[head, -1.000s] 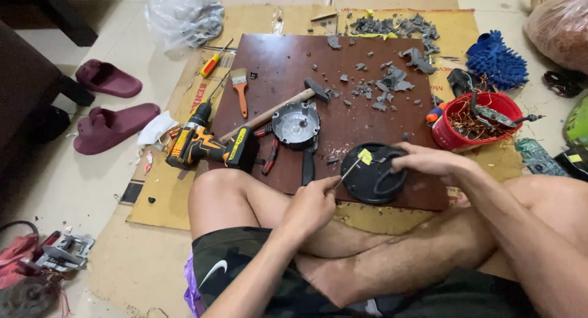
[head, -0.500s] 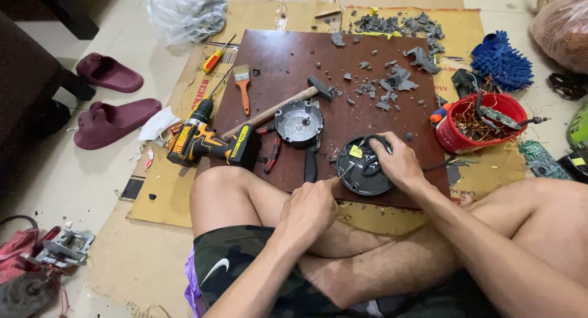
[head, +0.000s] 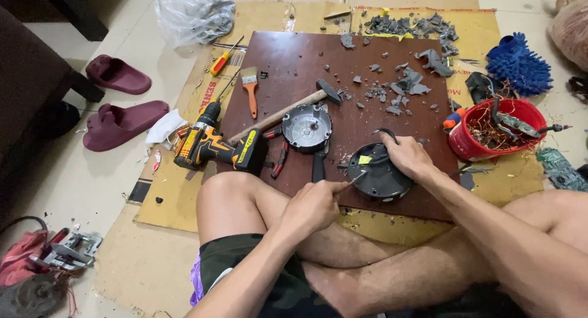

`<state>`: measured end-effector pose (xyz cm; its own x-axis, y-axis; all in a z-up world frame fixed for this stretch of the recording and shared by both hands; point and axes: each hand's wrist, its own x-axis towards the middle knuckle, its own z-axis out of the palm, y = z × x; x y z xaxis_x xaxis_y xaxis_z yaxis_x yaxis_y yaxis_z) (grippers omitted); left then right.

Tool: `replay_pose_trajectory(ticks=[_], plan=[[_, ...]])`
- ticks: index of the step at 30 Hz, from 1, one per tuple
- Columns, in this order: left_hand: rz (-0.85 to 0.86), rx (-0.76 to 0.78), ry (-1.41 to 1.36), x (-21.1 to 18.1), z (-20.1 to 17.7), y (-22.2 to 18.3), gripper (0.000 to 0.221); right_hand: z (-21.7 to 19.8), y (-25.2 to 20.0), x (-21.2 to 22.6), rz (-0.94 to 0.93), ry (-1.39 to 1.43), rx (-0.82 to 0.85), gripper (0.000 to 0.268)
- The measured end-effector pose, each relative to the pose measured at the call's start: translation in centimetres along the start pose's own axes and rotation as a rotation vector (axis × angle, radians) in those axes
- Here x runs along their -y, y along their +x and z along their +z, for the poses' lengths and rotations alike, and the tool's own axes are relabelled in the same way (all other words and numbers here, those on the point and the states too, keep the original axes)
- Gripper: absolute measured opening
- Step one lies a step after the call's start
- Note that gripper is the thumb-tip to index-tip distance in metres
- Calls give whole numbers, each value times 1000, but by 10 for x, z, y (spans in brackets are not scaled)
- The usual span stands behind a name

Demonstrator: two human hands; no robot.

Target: Disassembling a circular plastic electronic housing using a knife and screwdriver to access and remove internal components.

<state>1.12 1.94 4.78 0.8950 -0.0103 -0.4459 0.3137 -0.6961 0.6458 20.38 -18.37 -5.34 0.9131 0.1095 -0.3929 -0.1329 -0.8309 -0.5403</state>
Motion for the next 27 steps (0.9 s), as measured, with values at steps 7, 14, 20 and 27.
replay_pose_trajectory(ticks=[7, 14, 20, 27], plan=[[21, 129, 143, -7, -18, 10, 39, -18, -36, 39, -73, -38, 78, 61], [-37, 74, 131, -4, 26, 25, 40, -28, -47, 35, -19, -103, 95, 53], [-54, 28, -5, -35, 46, 4, 49, -34, -43, 7, 60, -102, 33, 49], [-147, 10, -397, -8, 113, 43, 44, -19, 7, -62, 130, -74, -80, 44]])
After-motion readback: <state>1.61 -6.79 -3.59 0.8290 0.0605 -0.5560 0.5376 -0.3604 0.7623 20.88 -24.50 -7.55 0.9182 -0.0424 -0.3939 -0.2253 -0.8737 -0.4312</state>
